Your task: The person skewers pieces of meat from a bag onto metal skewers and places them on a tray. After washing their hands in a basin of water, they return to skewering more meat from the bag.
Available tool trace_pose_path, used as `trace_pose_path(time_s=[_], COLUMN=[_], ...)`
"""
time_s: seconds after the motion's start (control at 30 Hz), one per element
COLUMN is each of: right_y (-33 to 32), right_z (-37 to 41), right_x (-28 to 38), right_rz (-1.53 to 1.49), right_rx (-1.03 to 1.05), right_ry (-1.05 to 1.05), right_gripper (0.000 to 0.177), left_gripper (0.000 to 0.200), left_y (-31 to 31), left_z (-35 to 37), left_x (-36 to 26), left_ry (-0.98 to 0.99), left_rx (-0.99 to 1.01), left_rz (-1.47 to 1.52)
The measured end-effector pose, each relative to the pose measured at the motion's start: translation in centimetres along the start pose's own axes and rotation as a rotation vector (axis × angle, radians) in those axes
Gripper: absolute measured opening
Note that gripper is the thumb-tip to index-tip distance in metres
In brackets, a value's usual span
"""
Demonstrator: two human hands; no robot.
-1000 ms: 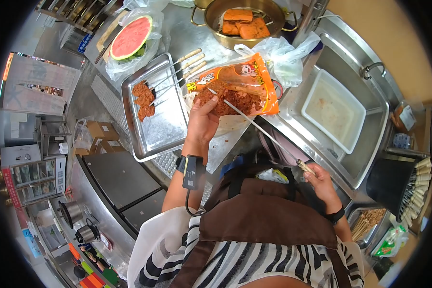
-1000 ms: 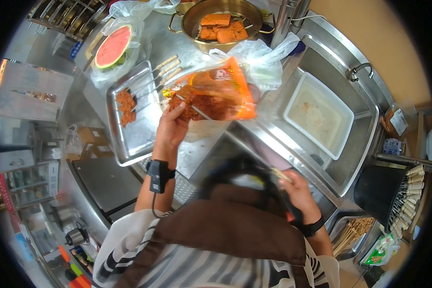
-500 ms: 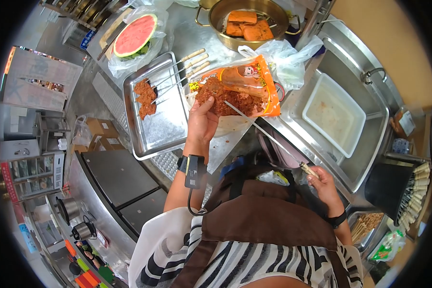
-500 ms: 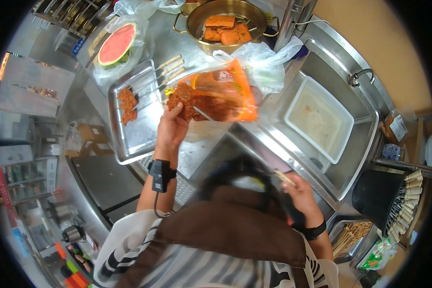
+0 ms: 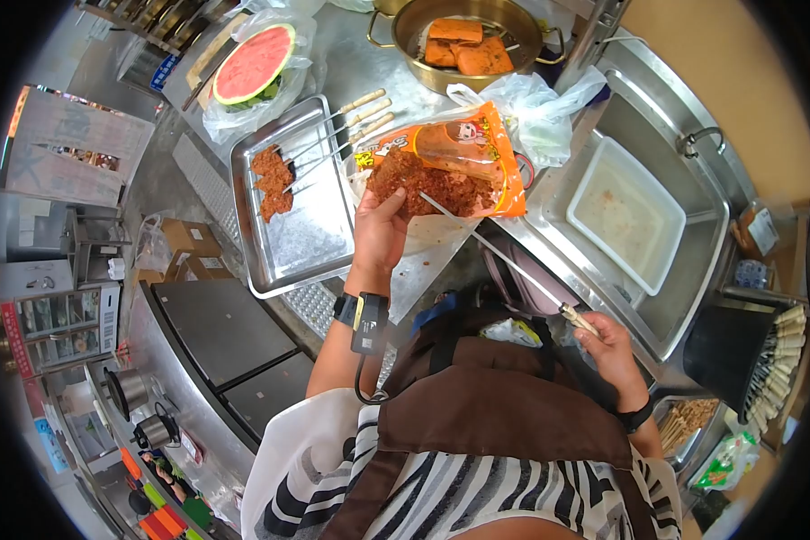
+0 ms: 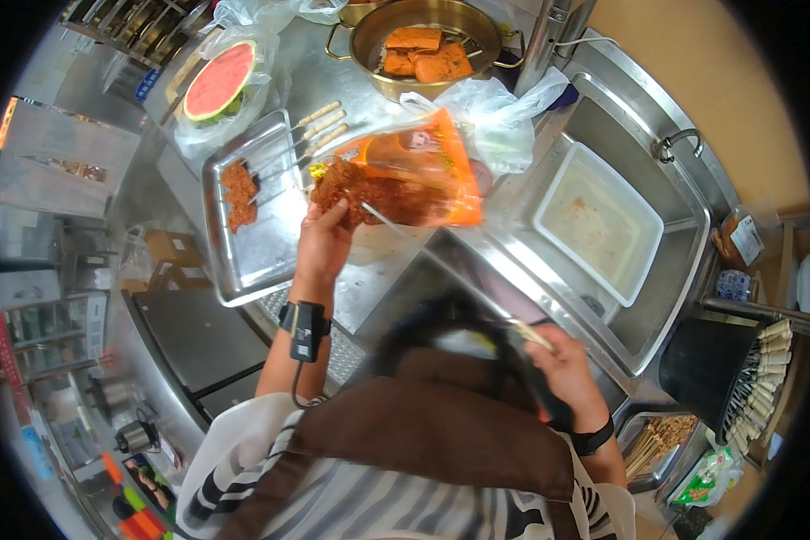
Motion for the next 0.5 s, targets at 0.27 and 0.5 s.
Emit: trace_pose_path(time_s=[0.27, 0.5], right_y=[0.2, -0.3], right_z=[-0.6, -1.0], right_x=[-0.6, -1.3], right_rz=[-0.056, -0.070], right_rx=[0.016, 0.029], right_ry=[-0.012, -0.050], right_gripper=[0.020, 0.021], left_gripper=[0.037, 0.033], left_y=[0.1, 0.1], left_z=[-0.2, -0.9], left_x=[0.4, 0.2], left_ry=[0.030, -0.050], left_rx=[0.031, -0.012], left_rz=[0.013, 0.164])
Point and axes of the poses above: each hand's wrist, its own z-axis away from the middle knuckle, its own y-axis out of the palm, x = y × z, the point moved 1 cm from there along -z, towards the middle knuckle, and after that the axes turned 4 degrees about -x, right-handed, at the moved point
